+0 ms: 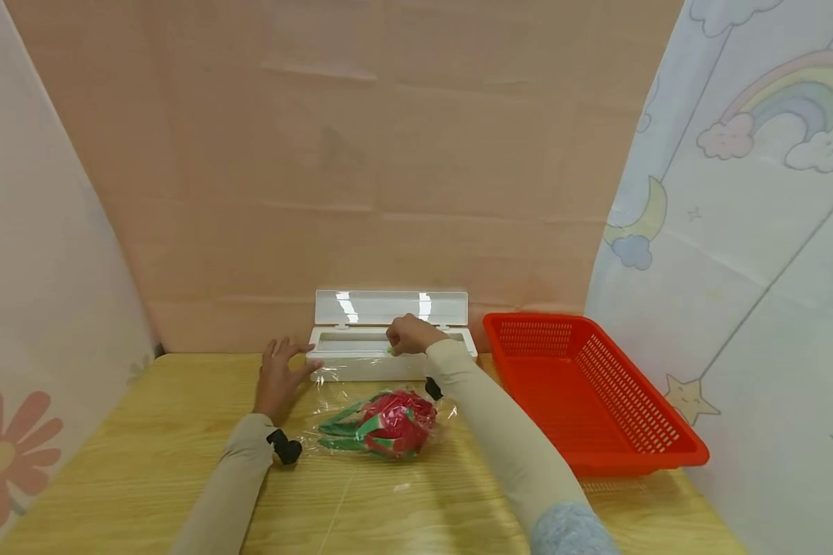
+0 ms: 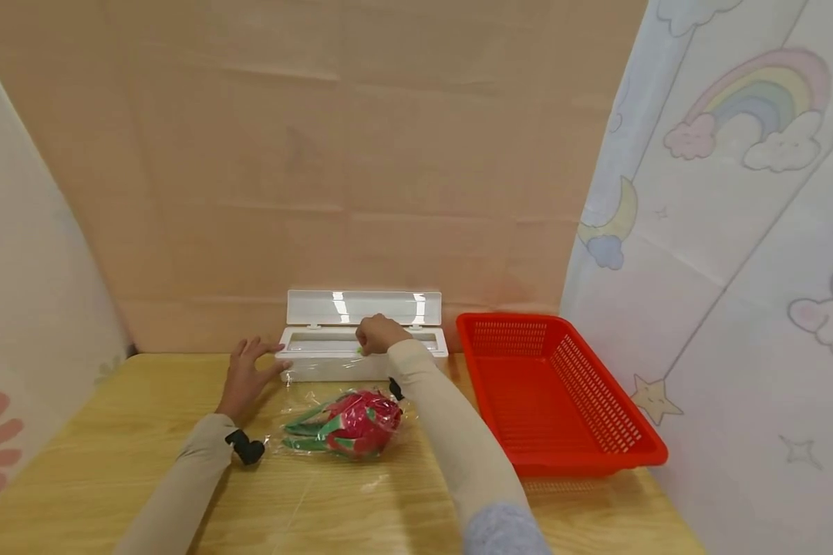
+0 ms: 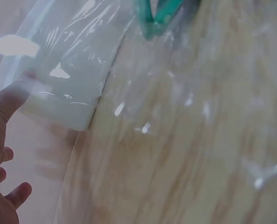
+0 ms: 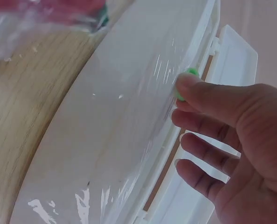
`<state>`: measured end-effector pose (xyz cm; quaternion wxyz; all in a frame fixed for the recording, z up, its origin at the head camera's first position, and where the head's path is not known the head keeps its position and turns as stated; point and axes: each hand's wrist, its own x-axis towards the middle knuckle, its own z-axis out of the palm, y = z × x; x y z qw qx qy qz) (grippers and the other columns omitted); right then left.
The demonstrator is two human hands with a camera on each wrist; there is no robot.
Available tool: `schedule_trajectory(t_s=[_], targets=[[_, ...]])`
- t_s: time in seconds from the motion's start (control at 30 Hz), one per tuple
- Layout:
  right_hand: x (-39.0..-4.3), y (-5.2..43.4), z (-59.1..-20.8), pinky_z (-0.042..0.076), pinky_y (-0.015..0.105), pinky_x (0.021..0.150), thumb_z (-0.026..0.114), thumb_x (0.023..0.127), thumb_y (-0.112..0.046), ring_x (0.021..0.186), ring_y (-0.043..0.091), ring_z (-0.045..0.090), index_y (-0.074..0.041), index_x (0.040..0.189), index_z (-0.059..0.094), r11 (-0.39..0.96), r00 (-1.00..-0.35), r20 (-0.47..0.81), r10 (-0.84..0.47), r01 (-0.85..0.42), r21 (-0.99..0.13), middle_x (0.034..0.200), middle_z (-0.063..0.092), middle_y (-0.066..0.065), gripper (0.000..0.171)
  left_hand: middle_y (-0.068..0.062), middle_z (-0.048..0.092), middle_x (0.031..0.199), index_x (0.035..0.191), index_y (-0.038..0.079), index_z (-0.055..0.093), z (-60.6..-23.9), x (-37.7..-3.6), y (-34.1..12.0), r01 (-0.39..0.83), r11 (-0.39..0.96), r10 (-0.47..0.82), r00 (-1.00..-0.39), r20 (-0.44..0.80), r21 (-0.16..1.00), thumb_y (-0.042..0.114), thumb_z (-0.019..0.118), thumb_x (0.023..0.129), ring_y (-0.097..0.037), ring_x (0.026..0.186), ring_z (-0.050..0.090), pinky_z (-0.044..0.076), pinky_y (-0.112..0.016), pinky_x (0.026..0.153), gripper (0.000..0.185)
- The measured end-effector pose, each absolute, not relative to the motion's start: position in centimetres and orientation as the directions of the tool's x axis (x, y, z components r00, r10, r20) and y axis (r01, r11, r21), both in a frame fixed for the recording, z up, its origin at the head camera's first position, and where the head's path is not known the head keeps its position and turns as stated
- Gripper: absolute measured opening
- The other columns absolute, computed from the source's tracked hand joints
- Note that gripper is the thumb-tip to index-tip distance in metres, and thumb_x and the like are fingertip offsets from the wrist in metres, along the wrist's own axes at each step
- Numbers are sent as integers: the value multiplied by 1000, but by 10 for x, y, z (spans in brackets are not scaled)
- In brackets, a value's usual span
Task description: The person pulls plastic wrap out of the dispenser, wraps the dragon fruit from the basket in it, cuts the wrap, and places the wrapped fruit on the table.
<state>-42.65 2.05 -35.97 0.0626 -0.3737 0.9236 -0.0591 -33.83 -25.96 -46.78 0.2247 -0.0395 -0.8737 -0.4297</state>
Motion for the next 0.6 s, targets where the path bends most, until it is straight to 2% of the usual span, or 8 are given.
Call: schedule_trajectory(t_s=[0.33, 0.6], targets=[[-420, 28, -359, 36, 27, 58, 74, 91, -11, 61, 11, 41, -14, 67, 57, 725, -724, -87, -684, -663, -187, 66, 49, -4, 30, -32, 29, 156, 125, 10, 69, -468, -337, -260, 244, 627, -124, -907, 403, 740, 34, 78, 88, -46, 149, 8, 7, -78, 107, 46], [-421, 33, -360, 38, 27, 60, 74, 91, -14, 65, 12, 44, -16, 68, 55, 726, -726, -61, -685, -673, -140, 70, 51, -3, 30, -33, 26, 156, 125, 12, 69, -468, -341, -259, 247, 650, -112, -904, 412, 719, 35, 78, 88, -48, 149, 7, 9, -80, 105, 45]])
